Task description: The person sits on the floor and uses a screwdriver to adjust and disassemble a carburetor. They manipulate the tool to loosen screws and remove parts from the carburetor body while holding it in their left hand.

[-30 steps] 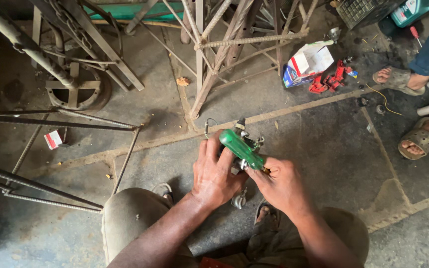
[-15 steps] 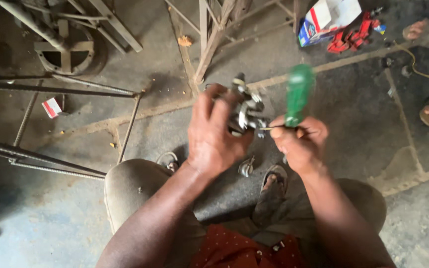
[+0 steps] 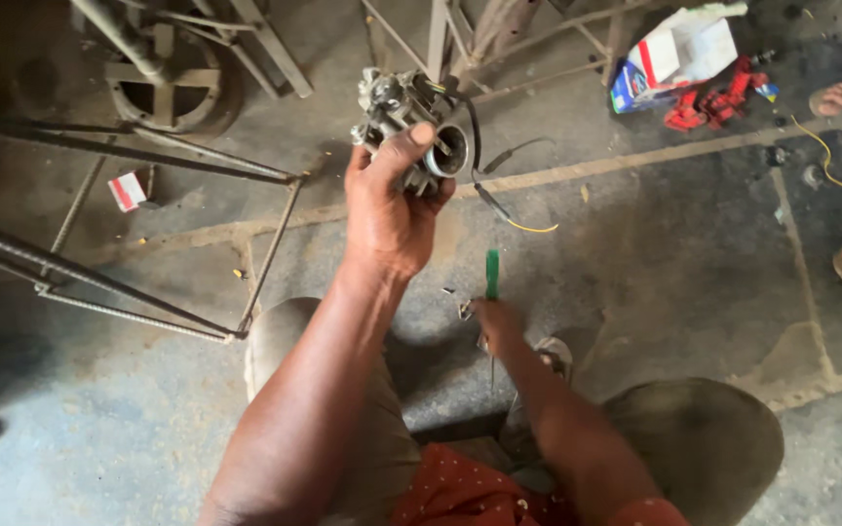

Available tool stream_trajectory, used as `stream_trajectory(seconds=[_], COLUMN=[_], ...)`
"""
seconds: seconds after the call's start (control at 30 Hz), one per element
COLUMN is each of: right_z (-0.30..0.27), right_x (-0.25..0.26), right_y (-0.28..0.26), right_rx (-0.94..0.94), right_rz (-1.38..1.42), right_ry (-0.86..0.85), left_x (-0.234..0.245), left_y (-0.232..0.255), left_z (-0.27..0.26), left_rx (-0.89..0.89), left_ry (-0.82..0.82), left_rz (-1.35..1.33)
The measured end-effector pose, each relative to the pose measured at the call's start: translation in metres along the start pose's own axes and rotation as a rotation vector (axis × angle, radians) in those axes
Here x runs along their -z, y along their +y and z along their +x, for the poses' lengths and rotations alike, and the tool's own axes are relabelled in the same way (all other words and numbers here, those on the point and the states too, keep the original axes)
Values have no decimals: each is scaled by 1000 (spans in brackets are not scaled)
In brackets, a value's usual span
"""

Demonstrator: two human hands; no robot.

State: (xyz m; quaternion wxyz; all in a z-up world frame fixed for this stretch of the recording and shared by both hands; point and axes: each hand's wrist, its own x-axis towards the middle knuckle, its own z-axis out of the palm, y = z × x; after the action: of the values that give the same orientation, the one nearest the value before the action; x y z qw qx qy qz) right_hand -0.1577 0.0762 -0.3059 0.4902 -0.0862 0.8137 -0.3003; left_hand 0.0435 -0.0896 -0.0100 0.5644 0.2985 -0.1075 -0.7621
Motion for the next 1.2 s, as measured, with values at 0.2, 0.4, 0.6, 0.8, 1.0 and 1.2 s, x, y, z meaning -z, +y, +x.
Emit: stream_trajectory(seconds=[0.2,0.4,0.6,0.8,1.0,1.2], right_z=[2,-7,-81,-157,-173,-201], right_x=[-3,28,68,70,60,65], right_y=[7,-46,-149,-160,-141,-145], right_rx=[-157,-21,76,-52,-118,-111], right_rz=[16,73,208,373,595,685], right_ry=[-145,-136,-366,-665,-934,-1043], left_x=[9,6,4,9,7,0], left_y=[0,-2,-18,-52,-63,-59], left_z=[3,-4,2,2,-3,-6], left_rx=[192,234,122,-12,-67,76], left_ry=[-144,-152,-211,-289,-113,-129], left_rz=[-185,-155,-225,-323,-304,-227])
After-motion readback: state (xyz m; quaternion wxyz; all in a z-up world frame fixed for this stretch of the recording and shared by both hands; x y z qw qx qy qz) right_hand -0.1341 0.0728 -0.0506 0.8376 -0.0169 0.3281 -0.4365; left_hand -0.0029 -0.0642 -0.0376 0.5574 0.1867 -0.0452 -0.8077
